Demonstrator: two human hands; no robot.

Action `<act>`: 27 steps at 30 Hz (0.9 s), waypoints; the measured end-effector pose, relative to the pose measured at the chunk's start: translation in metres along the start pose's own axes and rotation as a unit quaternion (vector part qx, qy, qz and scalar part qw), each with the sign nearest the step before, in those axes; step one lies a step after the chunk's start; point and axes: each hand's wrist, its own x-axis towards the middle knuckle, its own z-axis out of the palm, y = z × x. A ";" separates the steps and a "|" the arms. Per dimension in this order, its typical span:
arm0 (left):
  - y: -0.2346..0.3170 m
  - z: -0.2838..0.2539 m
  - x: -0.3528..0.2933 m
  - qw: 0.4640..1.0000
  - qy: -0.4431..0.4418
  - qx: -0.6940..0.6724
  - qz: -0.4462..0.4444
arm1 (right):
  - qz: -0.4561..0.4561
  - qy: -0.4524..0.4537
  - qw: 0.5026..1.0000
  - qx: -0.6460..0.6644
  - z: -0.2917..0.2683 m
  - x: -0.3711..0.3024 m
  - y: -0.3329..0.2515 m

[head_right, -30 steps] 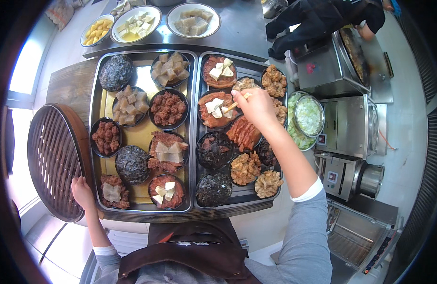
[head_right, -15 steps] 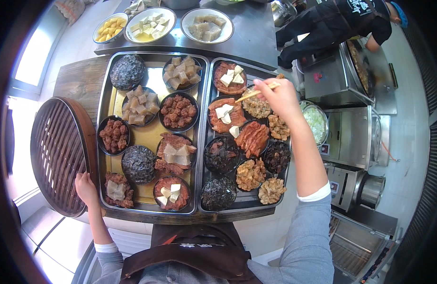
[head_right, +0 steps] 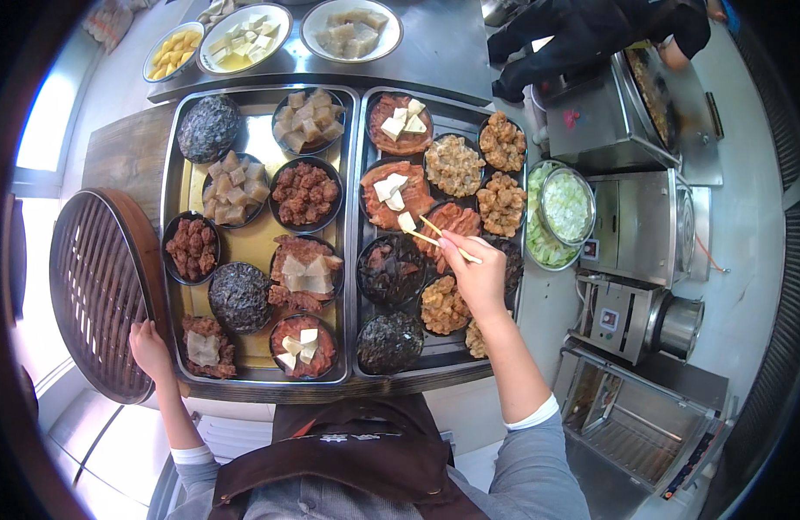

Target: The person uses chopsticks to place small white cubes and yellow chunks onto multiple round food items arranged on trays. The person then places the bowl of yellow chunks on the counter.

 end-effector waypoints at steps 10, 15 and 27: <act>-0.002 0.000 0.001 1.000 -0.009 0.017 0.012 | 0.170 0.096 0.968 0.155 0.006 0.006 0.033; 0.001 -0.002 0.001 1.000 -0.001 0.020 0.011 | 0.241 0.154 0.902 0.323 -0.009 0.015 0.065; 0.004 -0.003 0.001 0.999 0.000 0.034 0.023 | 0.001 0.015 0.978 0.208 0.001 0.031 0.092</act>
